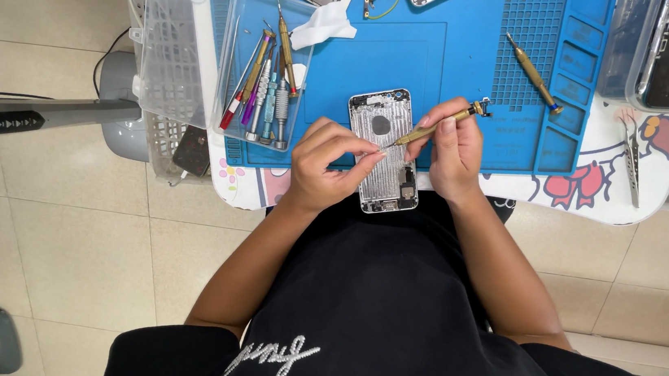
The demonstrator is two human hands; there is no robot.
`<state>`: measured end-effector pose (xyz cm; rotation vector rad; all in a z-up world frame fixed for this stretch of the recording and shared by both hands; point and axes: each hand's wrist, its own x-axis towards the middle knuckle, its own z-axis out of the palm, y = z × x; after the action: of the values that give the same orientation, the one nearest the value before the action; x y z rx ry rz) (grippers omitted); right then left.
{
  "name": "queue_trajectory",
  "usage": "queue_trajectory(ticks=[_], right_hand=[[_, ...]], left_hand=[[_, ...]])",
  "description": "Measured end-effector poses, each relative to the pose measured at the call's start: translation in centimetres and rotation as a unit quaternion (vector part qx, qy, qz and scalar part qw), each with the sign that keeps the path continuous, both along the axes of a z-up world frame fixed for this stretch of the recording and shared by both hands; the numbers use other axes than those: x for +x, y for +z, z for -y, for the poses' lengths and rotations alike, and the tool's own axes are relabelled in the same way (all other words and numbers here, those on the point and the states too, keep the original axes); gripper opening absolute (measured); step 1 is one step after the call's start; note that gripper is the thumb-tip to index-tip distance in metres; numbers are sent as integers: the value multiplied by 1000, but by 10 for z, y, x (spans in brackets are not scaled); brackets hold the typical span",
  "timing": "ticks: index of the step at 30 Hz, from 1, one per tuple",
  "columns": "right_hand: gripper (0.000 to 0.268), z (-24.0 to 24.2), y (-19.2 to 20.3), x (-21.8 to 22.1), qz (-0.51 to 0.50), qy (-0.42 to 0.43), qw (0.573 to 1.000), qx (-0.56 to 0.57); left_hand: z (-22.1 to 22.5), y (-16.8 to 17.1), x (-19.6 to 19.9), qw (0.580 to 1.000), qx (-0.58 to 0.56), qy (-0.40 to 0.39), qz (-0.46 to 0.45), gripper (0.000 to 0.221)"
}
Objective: Repairing internal parts and housing of a mobile smartphone at a workstation using screwdrivers and tweezers.
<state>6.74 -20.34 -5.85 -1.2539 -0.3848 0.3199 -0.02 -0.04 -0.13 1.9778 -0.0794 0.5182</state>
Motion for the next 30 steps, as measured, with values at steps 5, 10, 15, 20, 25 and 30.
queue_trajectory(ticks=[5,10,15,20,25,30], right_hand=[[30,0,-1,0,0,-1,1000,3],[30,-1,-1,0,-5,-3,1000,3],[31,-2,2,1,-4,-9,1000,10],[31,-1,-5,-1,-3,-24,1000,17],[25,-2,-3,1,-6,-37,999,25],[11,-6,4,1,10,-59,997,-49]], left_hand=[[-1,1,0,1000,0,2,-1,18],[-2,1,-1,1000,3,0,-2,19],[-12,13,-2,999,-24,-43,16,23],[-11,10,-15,1000,7,-11,-13,19],[-18,8,-21,989,143,30,-27,19],[-17,-5,-23,964,249,59,-70,44]])
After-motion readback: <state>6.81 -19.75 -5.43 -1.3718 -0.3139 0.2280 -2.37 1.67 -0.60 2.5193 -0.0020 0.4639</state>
